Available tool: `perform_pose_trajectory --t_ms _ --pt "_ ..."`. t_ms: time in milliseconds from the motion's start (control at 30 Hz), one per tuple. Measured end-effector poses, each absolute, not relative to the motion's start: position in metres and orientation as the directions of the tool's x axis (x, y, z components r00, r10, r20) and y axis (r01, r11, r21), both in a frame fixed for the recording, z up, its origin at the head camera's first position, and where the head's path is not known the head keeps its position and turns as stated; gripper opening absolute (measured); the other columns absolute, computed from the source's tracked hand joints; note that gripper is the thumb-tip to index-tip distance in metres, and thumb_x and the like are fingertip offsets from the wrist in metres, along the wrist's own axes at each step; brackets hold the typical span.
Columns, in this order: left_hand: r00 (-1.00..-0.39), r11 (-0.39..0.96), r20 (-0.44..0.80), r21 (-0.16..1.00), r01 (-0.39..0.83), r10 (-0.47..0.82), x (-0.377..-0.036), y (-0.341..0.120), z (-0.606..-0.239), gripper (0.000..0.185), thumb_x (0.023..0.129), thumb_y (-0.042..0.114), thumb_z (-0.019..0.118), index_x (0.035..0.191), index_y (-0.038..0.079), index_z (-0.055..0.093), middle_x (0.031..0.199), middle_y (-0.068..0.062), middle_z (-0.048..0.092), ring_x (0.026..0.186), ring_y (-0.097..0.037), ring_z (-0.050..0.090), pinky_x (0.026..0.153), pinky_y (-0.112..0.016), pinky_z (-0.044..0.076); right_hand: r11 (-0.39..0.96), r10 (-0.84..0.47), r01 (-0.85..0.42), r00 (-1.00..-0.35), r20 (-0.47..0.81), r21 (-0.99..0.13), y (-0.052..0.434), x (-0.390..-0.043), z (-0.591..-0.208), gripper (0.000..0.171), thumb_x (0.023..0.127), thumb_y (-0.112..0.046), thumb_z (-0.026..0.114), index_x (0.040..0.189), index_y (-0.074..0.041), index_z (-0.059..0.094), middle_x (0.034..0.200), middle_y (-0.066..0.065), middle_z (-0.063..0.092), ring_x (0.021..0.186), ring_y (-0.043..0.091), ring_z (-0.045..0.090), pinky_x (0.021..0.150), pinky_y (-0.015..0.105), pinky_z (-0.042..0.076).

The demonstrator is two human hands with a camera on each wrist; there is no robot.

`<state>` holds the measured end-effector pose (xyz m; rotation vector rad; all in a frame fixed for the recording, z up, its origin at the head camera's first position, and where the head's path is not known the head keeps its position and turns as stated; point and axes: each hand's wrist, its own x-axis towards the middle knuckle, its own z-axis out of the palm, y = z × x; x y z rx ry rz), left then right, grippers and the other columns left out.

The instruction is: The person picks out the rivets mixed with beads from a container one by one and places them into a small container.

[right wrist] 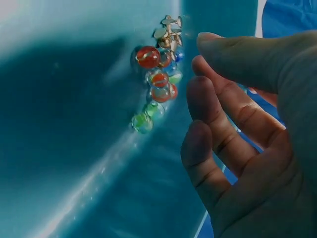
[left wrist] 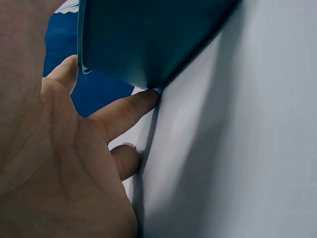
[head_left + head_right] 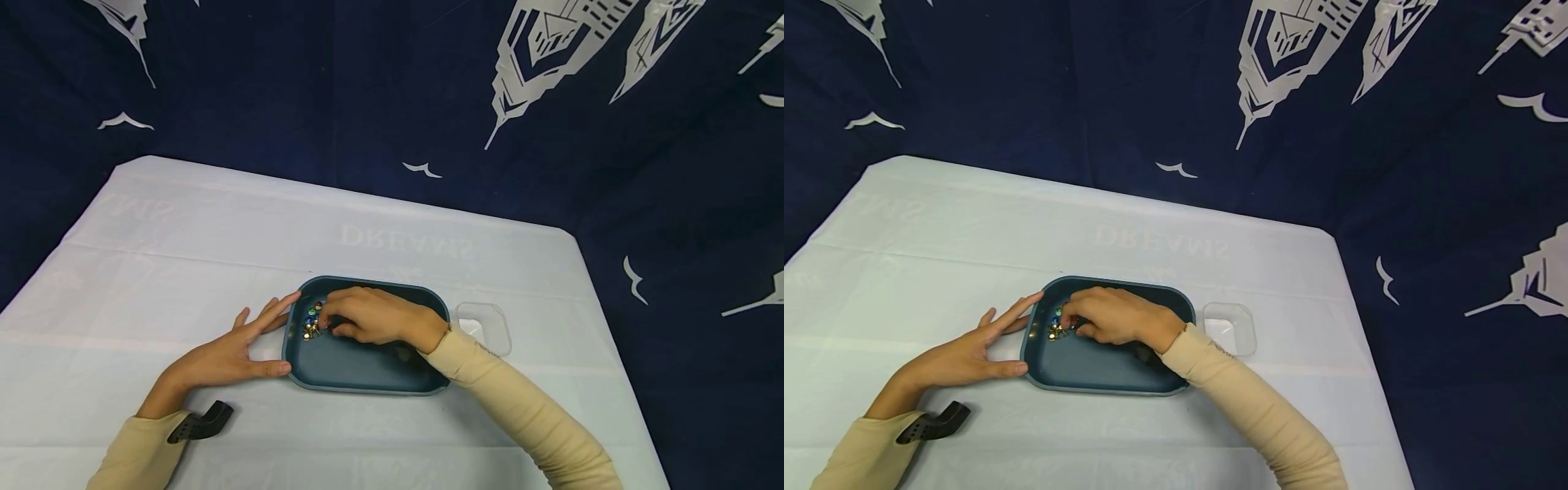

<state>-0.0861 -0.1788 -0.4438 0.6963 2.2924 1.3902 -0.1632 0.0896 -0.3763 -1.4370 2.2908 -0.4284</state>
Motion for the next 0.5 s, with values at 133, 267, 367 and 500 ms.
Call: perform_pose_trajectory --t_ms 133,267,367,500 --pt "-0.812 0.396 -0.063 0.893 0.213 0.580 -0.086 -0.179 -0.444 0.100 0.088 0.031 0.078 0.161 0.039 0.009 0.158 -0.018 0.036 0.154 -0.041 -0.008 0.112 -0.069 -0.022 0.427 -0.904 -0.787 -0.390 -0.177 -0.446 0.083 -0.163 -0.380 0.019 0.097 -0.012 0.067 0.115 -0.014 0.071 0.115 -0.003 0.066 0.104 0.011 0.062 0.096 0.022 0.049" --pt "-0.813 0.400 -0.070 0.892 0.208 0.577 -0.086 -0.179 -0.444 0.101 0.088 0.032 0.078 0.160 0.040 0.009 0.159 -0.017 0.036 0.154 -0.041 -0.008 0.112 -0.069 -0.022 0.429 -0.903 -0.785 -0.386 -0.189 -0.447 0.077 -0.164 -0.385 0.019 0.098 -0.012 0.066 0.116 -0.014 0.071 0.117 -0.003 0.066 0.106 0.009 0.060 0.098 0.021 0.049" --pt "-0.812 0.398 -0.067 0.893 0.211 0.580 -0.086 -0.179 -0.444 0.101 0.088 0.032 0.078 0.160 0.039 0.009 0.159 -0.016 0.036 0.154 -0.041 -0.008 0.112 -0.069 -0.022 0.434 -0.901 -0.787 -0.383 -0.205 -0.439 0.074 -0.164 -0.388 0.019 0.098 -0.013 0.066 0.116 -0.014 0.071 0.117 -0.003 0.066 0.106 0.007 0.060 0.098 0.020 0.049" --pt "-0.810 0.394 -0.064 0.895 0.212 0.582 -0.086 -0.178 -0.444 0.101 0.088 0.032 0.079 0.161 0.039 0.009 0.159 -0.016 0.035 0.154 -0.041 -0.008 0.112 -0.069 -0.022 0.440 -0.898 -0.788 -0.381 -0.220 -0.431 0.073 -0.164 -0.392 0.017 0.098 -0.014 0.065 0.115 -0.016 0.071 0.116 -0.004 0.066 0.103 0.006 0.059 0.095 0.020 0.049"
